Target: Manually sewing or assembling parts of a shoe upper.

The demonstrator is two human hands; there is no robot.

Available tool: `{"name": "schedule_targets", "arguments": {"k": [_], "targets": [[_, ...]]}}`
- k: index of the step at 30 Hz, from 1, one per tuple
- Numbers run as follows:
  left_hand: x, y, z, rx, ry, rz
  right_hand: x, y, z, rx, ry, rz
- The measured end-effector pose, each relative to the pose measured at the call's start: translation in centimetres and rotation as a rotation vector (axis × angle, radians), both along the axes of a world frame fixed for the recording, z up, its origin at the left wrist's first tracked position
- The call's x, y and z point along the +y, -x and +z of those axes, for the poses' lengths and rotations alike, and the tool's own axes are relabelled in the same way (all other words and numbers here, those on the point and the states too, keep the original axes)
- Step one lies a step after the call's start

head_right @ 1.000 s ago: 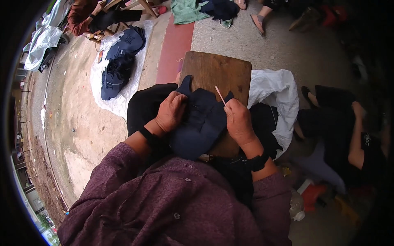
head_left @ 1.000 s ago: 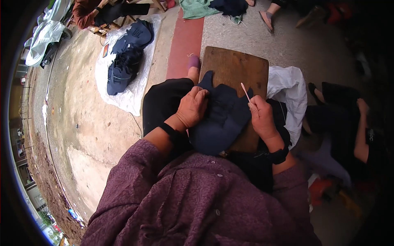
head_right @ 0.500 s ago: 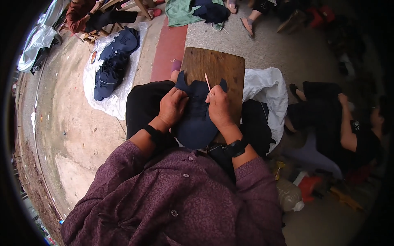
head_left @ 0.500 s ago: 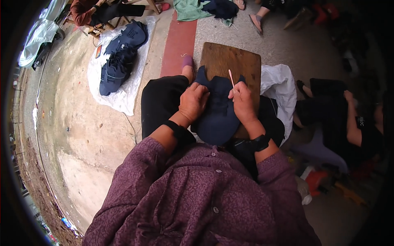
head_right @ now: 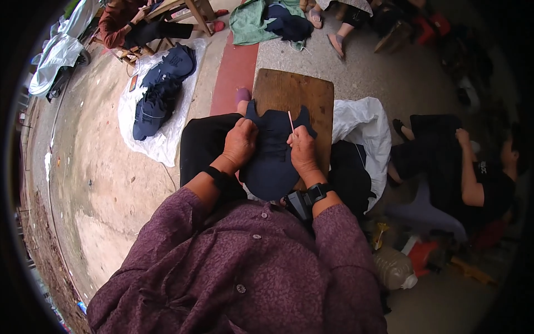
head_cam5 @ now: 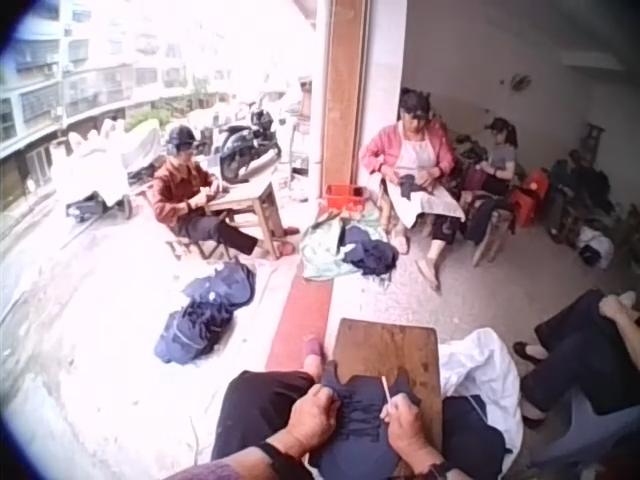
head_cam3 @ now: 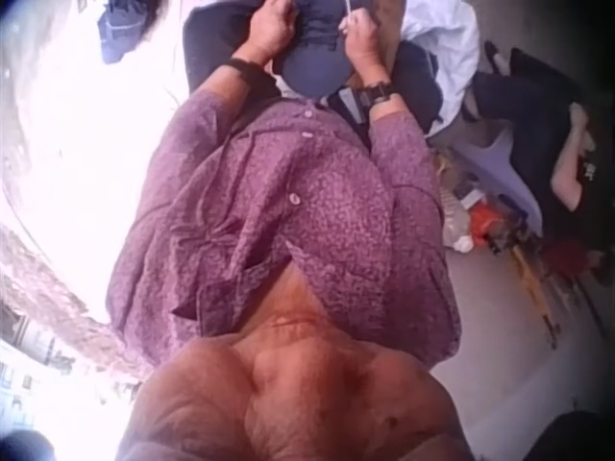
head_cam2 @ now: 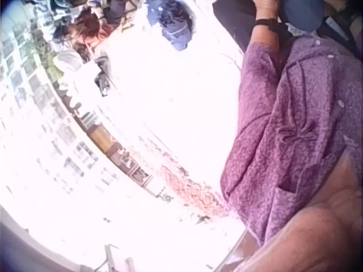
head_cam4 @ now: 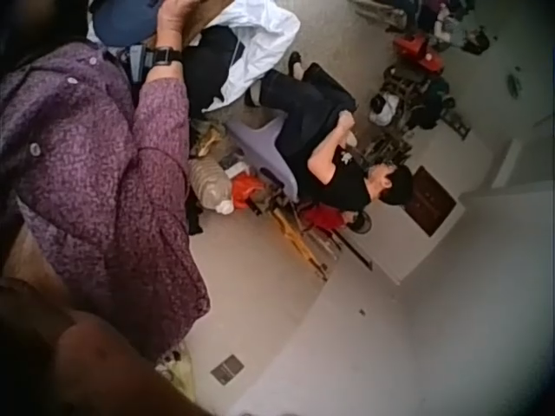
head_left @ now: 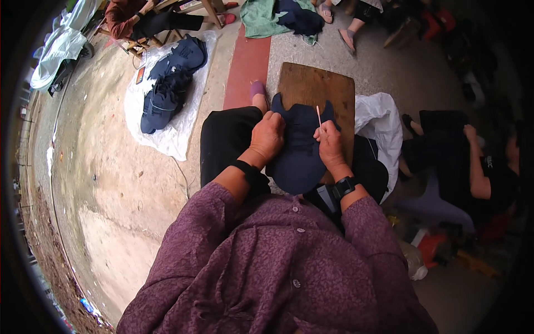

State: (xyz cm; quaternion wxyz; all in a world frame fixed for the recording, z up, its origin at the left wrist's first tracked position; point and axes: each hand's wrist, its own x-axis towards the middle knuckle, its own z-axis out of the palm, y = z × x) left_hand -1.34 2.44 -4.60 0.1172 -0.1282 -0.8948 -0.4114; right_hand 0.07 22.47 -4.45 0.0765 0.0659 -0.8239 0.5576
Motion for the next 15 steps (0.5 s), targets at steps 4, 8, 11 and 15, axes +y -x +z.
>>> {"name": "schedule_targets", "arguments": {"k": [4, 8, 11, 15], "targets": [[0.1, -0.3, 0.9, 0.007, 0.011, 0.027, 0.2, 0.0, -0.7, 0.019, -0.020, -0.017], [-0.6, -0.1, 2.8, 0.227, 0.148, -0.121, 0.1, 0.0, -0.4, 0.054, -0.030, -0.015], [-1.1, 0.9, 2.3, 0.205, 0.299, -0.279, -0.4, 0.0, -0.3, 0.057, -0.063, -0.044], [-0.7, 1.4, 2.7, 0.081, 0.339, -0.314, -0.4, -0.1, -0.6, 0.077, -0.089, -0.063]]}}
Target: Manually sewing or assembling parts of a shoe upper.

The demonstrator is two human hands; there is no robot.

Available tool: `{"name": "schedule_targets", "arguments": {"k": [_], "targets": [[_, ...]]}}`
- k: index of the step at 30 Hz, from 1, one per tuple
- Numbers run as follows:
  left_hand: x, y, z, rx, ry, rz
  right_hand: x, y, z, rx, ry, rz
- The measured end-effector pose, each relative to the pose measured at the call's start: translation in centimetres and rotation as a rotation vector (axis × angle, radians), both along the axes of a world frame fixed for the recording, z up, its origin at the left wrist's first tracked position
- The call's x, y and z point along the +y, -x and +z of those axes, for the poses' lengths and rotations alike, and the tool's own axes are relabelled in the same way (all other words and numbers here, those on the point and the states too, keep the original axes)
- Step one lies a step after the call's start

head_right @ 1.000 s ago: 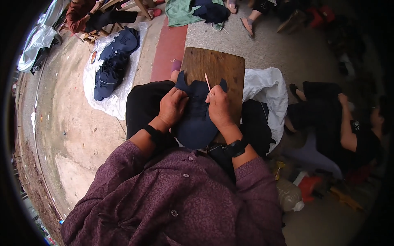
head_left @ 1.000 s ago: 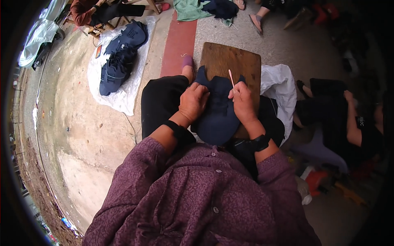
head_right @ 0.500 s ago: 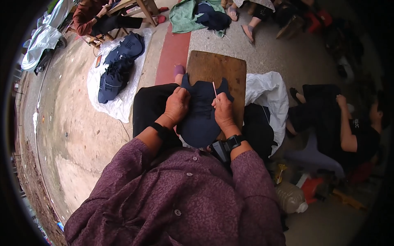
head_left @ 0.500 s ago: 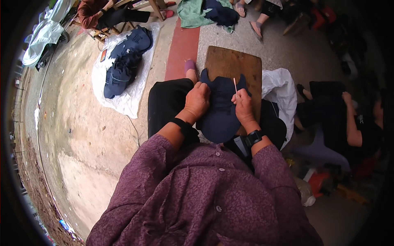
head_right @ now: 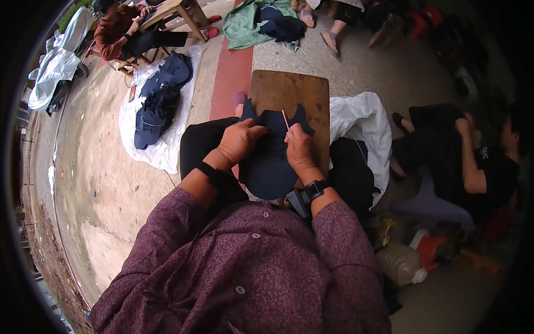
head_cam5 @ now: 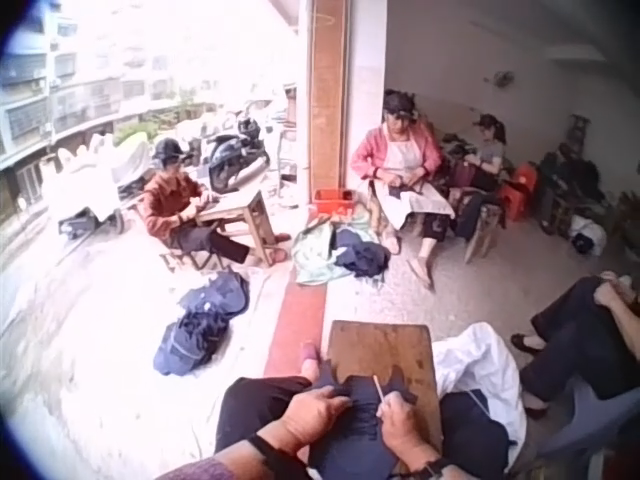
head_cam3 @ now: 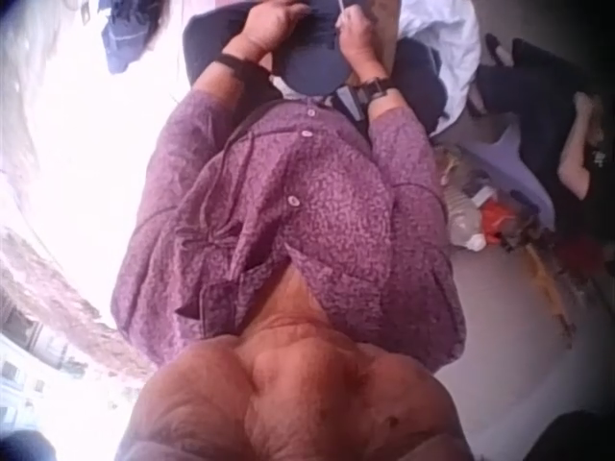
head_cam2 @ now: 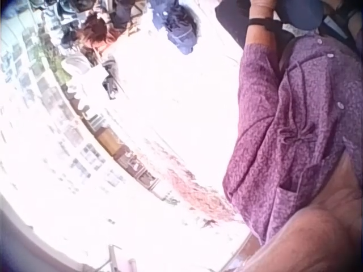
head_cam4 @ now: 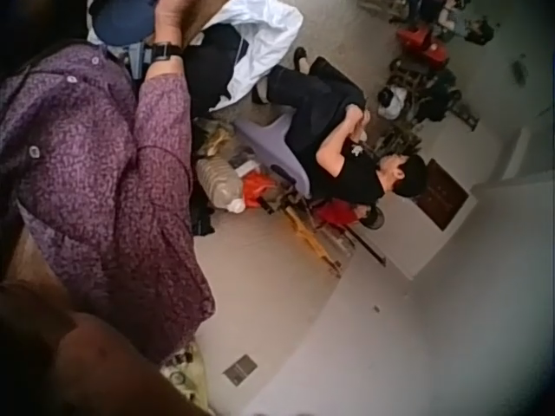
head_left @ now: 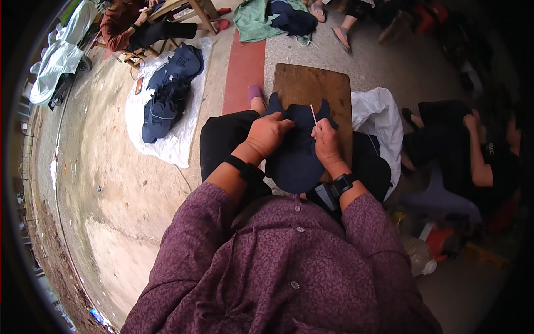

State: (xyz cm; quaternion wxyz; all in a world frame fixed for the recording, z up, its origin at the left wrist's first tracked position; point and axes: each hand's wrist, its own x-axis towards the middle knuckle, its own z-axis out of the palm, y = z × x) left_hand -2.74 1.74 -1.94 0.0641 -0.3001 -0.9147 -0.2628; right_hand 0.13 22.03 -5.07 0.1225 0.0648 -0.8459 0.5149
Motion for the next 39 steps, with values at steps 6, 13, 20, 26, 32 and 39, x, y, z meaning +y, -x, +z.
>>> {"name": "schedule_targets", "arguments": {"k": [6, 13, 20, 26, 32, 39], "targets": [[-0.1, 0.8, -1.6, -0.001, -0.073, -0.012, 0.0, 0.0, -0.5, 0.026, -0.030, -0.022], [-0.5, 1.2, -1.7, -0.026, -0.068, -0.080, 0.2, 0.0, -0.1, 0.001, -0.044, -0.015], [-1.7, 1.6, -2.0, -0.085, -0.083, -0.162, -0.2, -0.1, 0.5, -0.032, -0.049, -0.012], [-1.8, 1.8, -1.6, -0.173, -0.098, -0.204, -0.1, -0.1, 0.4, -0.005, -0.073, -0.028], [-1.9, 2.0, -1.4, -0.180, -0.080, -0.244, -0.1, -0.1, 0.6, -0.003, -0.063, -0.006], [-1.1, -1.2, 0.6, -0.038, -0.234, -0.010, 0.7, 0.0, -0.2, -0.025, 0.093, 0.021]]}}
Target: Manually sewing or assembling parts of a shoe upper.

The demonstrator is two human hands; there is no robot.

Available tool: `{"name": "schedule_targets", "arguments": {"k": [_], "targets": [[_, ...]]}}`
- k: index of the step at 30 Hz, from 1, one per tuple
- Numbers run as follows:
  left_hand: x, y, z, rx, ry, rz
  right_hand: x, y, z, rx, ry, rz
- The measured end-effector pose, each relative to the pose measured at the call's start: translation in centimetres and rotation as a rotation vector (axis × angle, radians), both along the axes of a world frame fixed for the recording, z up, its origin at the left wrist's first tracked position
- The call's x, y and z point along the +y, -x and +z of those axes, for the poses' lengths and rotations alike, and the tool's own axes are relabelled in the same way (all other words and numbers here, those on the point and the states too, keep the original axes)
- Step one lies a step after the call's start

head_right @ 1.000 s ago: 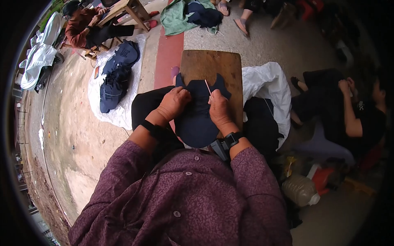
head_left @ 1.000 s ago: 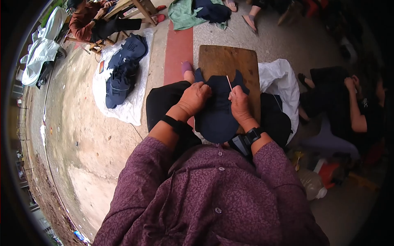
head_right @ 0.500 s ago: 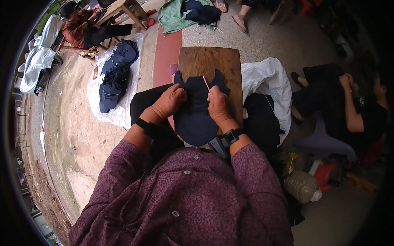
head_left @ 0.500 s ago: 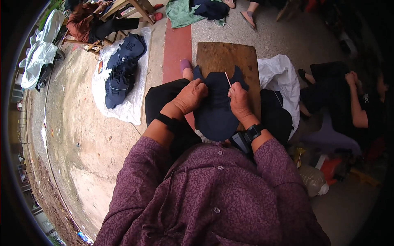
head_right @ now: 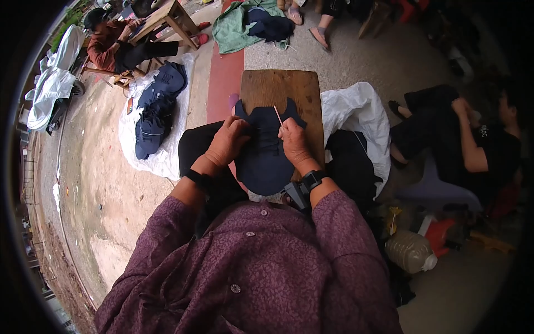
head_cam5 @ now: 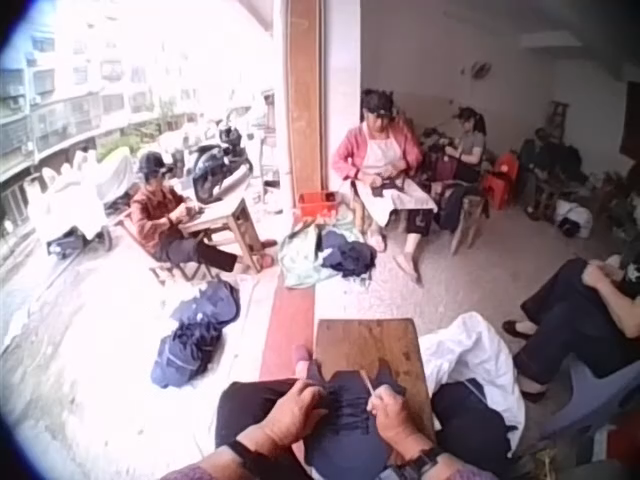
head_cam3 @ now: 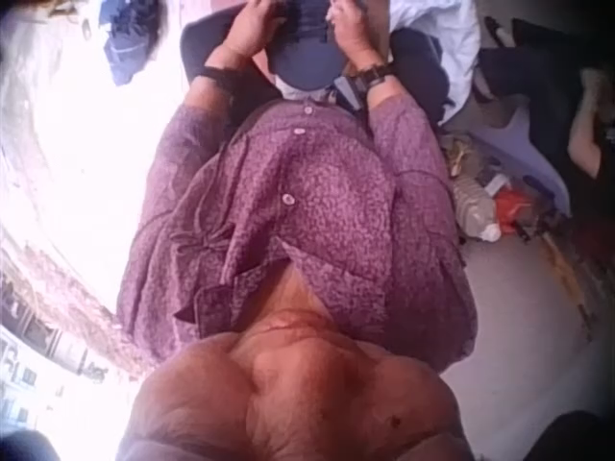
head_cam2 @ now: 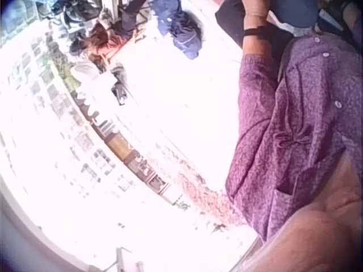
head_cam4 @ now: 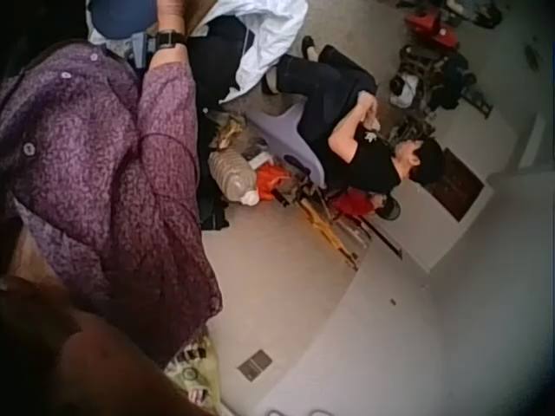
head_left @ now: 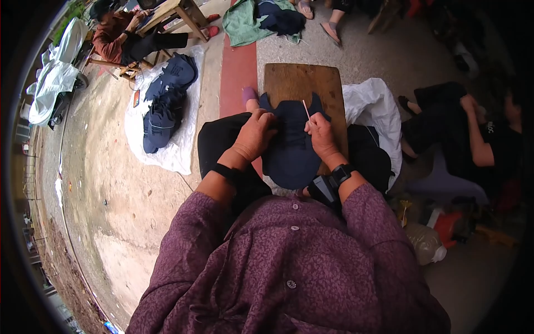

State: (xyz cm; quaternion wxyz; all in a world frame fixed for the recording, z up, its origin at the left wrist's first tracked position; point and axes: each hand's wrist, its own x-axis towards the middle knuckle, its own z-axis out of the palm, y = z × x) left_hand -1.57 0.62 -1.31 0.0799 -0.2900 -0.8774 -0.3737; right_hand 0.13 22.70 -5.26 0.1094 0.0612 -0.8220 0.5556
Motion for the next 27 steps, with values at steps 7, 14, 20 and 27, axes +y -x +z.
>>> {"name": "schedule_targets", "arguments": {"k": [7, 14, 20, 27], "targets": [[1.8, -3.7, -0.7, 0.128, 0.037, 0.072, 0.3, 0.2, -0.9, 0.067, -0.017, -0.015], [6.0, -1.9, -1.2, 0.102, 0.213, 0.076, -0.1, 0.0, -0.5, 0.064, 0.039, -0.004], [5.9, -1.2, -1.3, -0.073, 0.115, 0.119, -0.3, 0.3, -0.2, 0.132, -0.127, -0.015], [-1.0, -1.4, -1.7, -0.133, -0.202, 0.254, -0.1, -0.2, -0.5, 0.069, 0.099, -0.018]]}}
